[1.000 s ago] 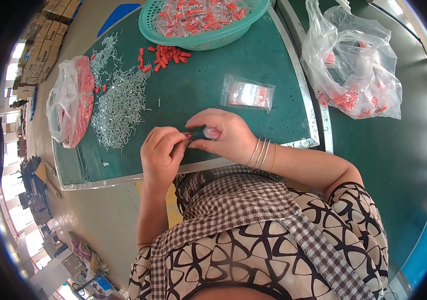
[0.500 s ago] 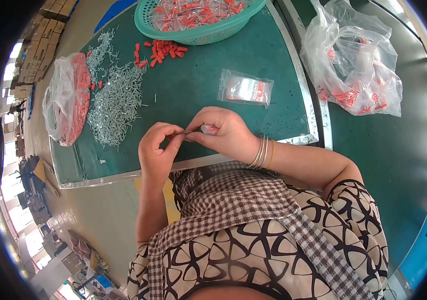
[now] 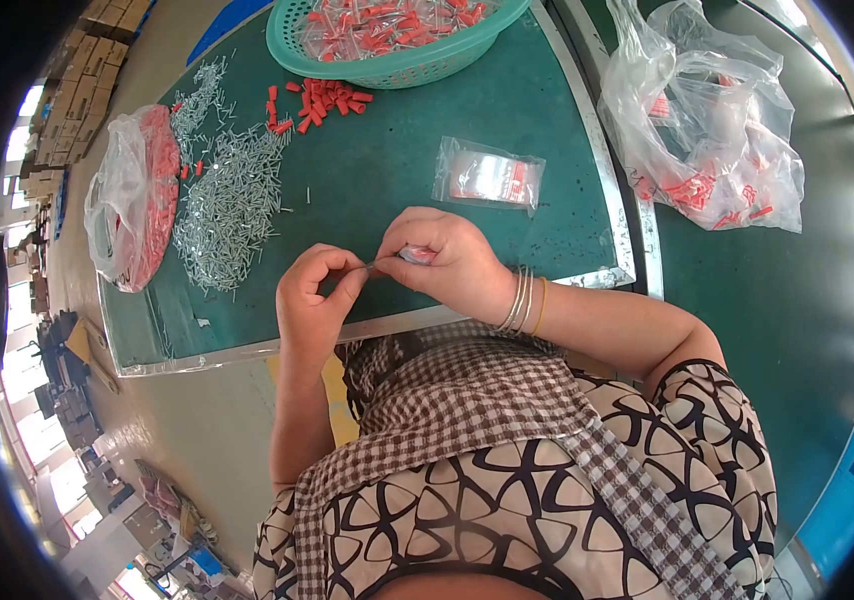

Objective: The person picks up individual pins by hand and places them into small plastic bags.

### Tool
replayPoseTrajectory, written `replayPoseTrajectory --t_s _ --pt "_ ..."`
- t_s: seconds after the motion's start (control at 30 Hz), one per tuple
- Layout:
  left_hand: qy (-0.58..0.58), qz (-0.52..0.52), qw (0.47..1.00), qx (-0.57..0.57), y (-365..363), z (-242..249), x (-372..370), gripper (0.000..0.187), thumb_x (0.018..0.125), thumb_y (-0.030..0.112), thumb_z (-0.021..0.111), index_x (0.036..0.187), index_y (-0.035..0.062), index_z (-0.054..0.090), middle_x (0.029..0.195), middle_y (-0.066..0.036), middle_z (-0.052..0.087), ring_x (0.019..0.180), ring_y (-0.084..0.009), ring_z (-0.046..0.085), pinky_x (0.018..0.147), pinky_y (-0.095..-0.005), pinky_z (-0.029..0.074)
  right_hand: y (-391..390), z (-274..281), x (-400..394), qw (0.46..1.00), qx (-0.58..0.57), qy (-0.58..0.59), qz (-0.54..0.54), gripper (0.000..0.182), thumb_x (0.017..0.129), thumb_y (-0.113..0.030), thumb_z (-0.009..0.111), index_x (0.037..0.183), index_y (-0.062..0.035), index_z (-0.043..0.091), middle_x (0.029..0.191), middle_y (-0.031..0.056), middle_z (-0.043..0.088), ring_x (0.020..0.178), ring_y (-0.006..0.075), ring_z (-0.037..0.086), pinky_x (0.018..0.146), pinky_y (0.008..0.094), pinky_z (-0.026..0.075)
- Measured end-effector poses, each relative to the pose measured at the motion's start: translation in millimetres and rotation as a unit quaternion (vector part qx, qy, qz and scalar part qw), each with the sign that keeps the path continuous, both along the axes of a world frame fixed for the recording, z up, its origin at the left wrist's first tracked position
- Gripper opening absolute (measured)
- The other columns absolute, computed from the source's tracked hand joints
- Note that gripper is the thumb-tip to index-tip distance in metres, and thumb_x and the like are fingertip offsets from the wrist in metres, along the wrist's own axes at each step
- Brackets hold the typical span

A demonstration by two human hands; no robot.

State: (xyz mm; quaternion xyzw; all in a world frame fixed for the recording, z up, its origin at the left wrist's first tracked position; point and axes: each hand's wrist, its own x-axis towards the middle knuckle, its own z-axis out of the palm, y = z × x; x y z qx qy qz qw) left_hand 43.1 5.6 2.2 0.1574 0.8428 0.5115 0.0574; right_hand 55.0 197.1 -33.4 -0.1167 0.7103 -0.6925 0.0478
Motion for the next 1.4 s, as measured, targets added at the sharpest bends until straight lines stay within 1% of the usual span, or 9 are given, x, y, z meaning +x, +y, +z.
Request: replayPoseTrajectory --t_s 0.27,0.4,0.67,0.87,0.9,0.97,1.1,1.23,1.4 --pt "0.075 0.019 0.997 -0.031 -1.2 -2.2 1.7 0.010 0.075 -0.002 0.070 0.080 0.0035 0.064 0.076 -0.008 0.061 0.068 -0.0203 0.060 0.060 -0.0300 0.047 -1.2 -0.2 -3.9 0.995 0.031 0.096 -0.001 0.007 0.077 -0.001 0.070 0.083 -0.0030 0.067 0.084 0.0092 0.063 0.080 0.0242 0.061 0.074 0.0343 0.049" --pt "-0.009 -0.019 1.000 0.007 0.1 6.3 -0.6 0.009 0.077 0.001 0.070 0.085 0.0018 0.065 0.078 -0.008 0.059 0.070 -0.0167 0.060 0.061 -0.0288 0.047 -0.7 5.6 0.2 0.994 -0.058 -0.089 0.016 0.004 0.080 0.001 0.069 0.083 -0.0001 0.067 0.088 0.0087 0.059 0.073 0.0157 0.061 0.058 0.0260 0.051" --pt "-0.033 -0.004 0.999 0.035 -2.5 10.6 -21.4 0.007 0.081 0.004 0.069 0.084 0.0015 0.062 0.077 -0.003 0.059 0.069 -0.0092 0.056 0.060 -0.0247 0.045 -1.1 -2.3 -1.5 0.980 -0.148 -0.131 -0.028 0.011 0.092 -0.002 0.056 0.095 0.0024 0.065 0.092 0.0073 0.058 0.068 0.0104 0.058 0.052 0.0207 0.050" --pt "0.071 0.062 0.939 0.332 50.6 67.5 -102.0 0.016 0.082 0.003 0.067 0.097 0.0010 0.062 0.094 -0.005 0.063 0.074 -0.0090 0.060 0.066 -0.0239 0.049 4.0 6.0 -4.6 0.973 -0.125 -0.192 0.013 0.021 0.099 -0.014 0.050 0.106 0.0011 0.062 0.059 -0.0032 0.046 0.049 0.0063 0.044 0.044 0.0222 0.033" --pt "0.096 0.068 0.954 0.275 59.1 77.0 -101.6 0.021 0.082 0.003 0.068 0.102 0.0017 0.062 0.099 -0.006 0.062 0.074 -0.0100 0.060 0.068 -0.0236 0.049 6.6 3.6 -6.0 0.964 -0.167 -0.205 0.021 0.022 0.098 -0.015 0.051 0.109 0.0012 0.061 0.059 -0.0038 0.044 0.047 0.0070 0.040 0.044 0.0228 0.033" --pt "0.138 0.065 0.971 0.184 56.9 71.0 -97.2 0.023 0.084 0.001 0.066 0.107 0.0000 0.061 0.096 -0.005 0.063 0.076 -0.0100 0.060 0.072 -0.0233 0.050 13.2 -6.7 -13.2 0.886 -0.378 -0.254 0.089 0.028 0.096 -0.013 0.058 0.120 -0.0011 0.055 0.078 -0.0028 0.049 0.061 0.0071 0.042 0.055 0.0230 0.037" --pt "0.144 0.080 0.985 0.049 44.1 32.5 -56.1 0.008 0.087 0.000 0.064 0.094 -0.0020 0.066 0.086 -0.003 0.065 0.075 -0.0087 0.059 0.070 -0.0221 0.048 19.0 -20.2 -22.7 0.811 -0.489 -0.303 0.106 0.039 0.094 -0.006 0.057 0.132 -0.0035 0.048 0.103 0.0035 0.059 0.085 0.0135 0.056 0.082 0.0296 0.048" --pt "0.078 0.092 0.993 0.009 38.9 -2.7 -10.9 0.006 0.085 0.001 0.067 0.090 -0.0012 0.067 0.083 -0.003 0.064 0.073 -0.0078 0.058 0.067 -0.0218 0.047 15.6 -15.7 -21.6 0.796 -0.516 -0.310 0.064 0.040 0.095 -0.005 0.053 0.134 -0.0006 0.045 0.121 0.0137 0.057 0.117 0.0257 0.055 0.108 0.0400 0.041" --pt "0.035 0.126 0.990 0.057 47.7 -24.5 5.1 0.012 0.086 0.005 0.069 0.096 -0.0007 0.065 0.081 -0.001 0.062 0.068 -0.0057 0.055 0.061 -0.0203 0.045 15.3 -11.2 -22.0 0.809 -0.494 -0.311 0.064 0.046 0.096 -0.006 0.052 0.139 0.0005 0.039 0.134 0.0169 0.050 0.128 0.0270 0.047 0.110 0.0377 0.038"
